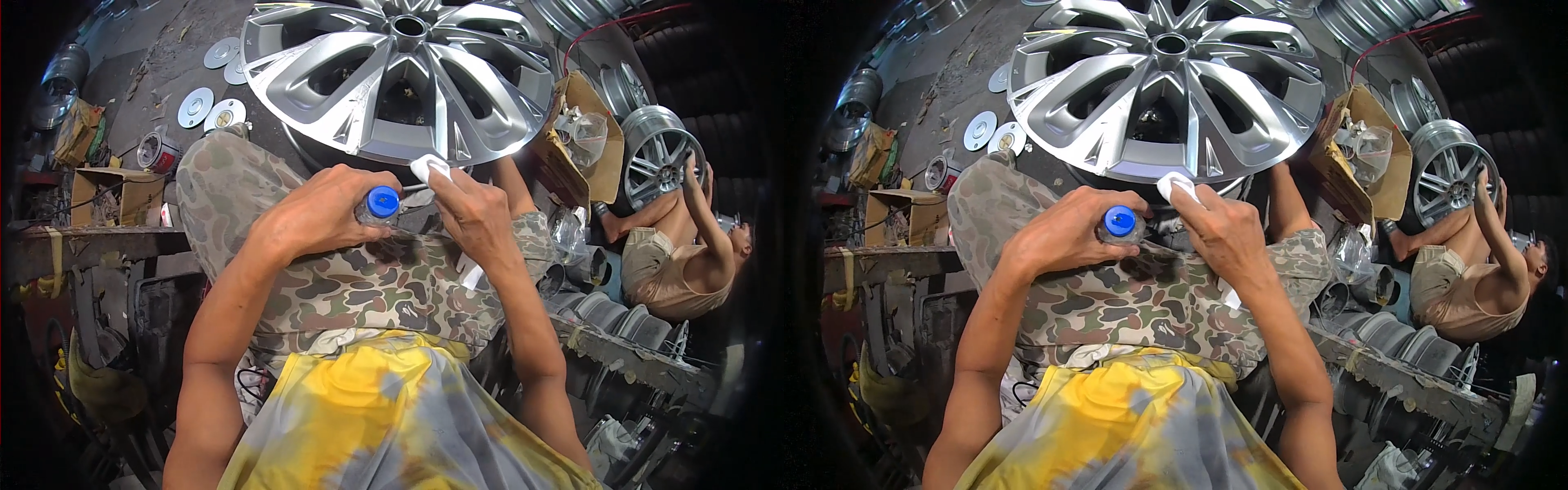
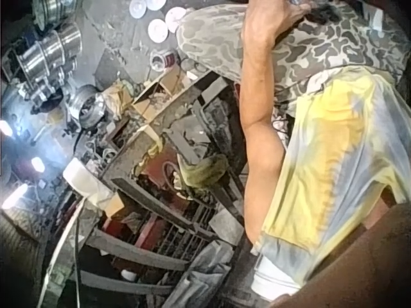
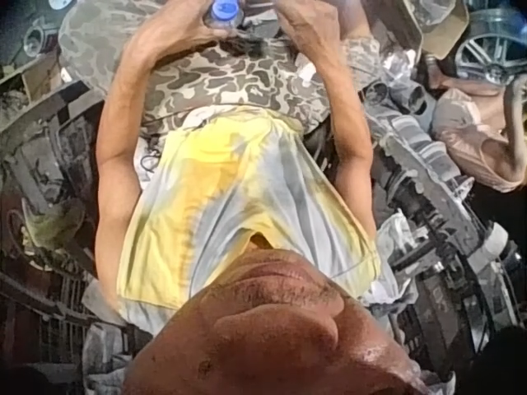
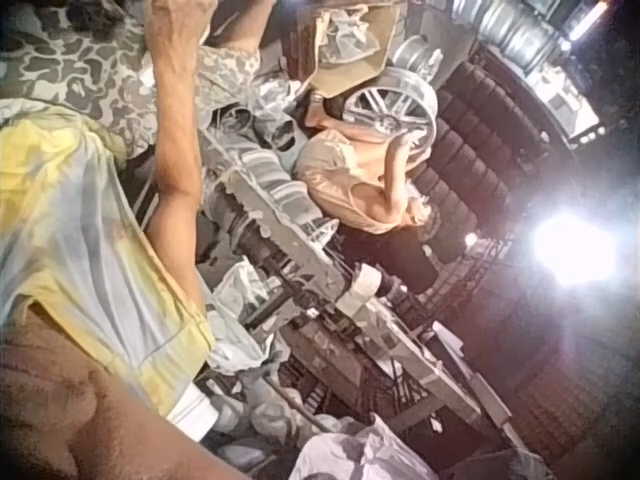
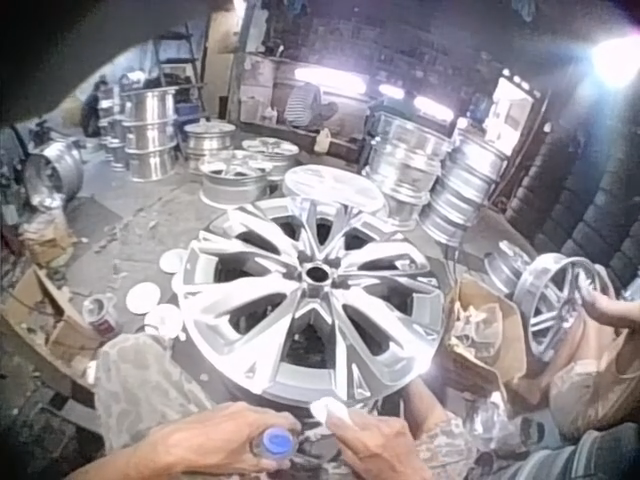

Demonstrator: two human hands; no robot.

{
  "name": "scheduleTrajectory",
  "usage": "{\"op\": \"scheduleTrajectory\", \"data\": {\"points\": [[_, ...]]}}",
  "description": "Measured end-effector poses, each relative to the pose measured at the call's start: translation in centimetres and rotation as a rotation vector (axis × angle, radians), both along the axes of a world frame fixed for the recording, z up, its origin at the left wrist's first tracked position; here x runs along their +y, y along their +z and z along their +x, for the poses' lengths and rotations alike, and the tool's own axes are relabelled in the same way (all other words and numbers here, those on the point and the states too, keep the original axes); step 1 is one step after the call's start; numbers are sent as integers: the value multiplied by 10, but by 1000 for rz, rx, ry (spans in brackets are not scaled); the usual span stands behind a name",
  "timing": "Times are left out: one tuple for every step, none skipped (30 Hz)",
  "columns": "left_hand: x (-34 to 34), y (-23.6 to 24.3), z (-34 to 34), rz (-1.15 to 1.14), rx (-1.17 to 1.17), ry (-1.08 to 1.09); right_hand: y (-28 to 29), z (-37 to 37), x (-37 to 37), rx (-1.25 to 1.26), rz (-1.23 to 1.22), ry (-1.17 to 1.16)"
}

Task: Repairing surface damage on a car wheel rim by applying filler putty with a spatula and cleaning with a wet cloth.

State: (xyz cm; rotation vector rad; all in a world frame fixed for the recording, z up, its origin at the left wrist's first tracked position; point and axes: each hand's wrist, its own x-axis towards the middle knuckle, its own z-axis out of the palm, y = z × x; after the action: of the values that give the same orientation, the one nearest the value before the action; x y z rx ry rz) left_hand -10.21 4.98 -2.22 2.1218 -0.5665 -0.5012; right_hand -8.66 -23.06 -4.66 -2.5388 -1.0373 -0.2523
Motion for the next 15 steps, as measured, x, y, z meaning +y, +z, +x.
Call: {"op": "scheduleTrajectory", "data": {"points": [[-1,-1,0,-4,5,-2,0,1,1,7,3,-6],[-2,-1,0,-11,10,-1,1,2,-1,7,4,-4],[-1,0,0,-11,11,0,3,3,-5,7,17,-1],[1,1,1,-4,19,5,4,3,-10,8,30,1],[2,1,-1,1,30,13,6,0,-16,110,-32,-65],[3,0,-2,-2,32,16,7,0,-16,112,-34,-62],[4,-1,-3,-2,11,19,10,0,-14,114,-73,-61],[4,-1,-2,-3,-14,13,12,0,-10,112,-111,-70],[2,0,-1,-4,-16,8,5,5,-3,-17,23,26],[-1,2,0,4,5,-4,7,4,-2,-19,22,21],[-1,2,-1,17,27,-9,8,4,2,-13,-13,25],[1,1,-1,20,26,-6,9,4,4,-6,-48,28],[3,-1,-1,1,14,-4,8,6,0,-8,-27,37],[3,-3,-2,-22,4,0,10,7,-7,-7,-29,41],[3,-2,-1,-24,4,3,13,6,-14,-15,-63,18]]}}
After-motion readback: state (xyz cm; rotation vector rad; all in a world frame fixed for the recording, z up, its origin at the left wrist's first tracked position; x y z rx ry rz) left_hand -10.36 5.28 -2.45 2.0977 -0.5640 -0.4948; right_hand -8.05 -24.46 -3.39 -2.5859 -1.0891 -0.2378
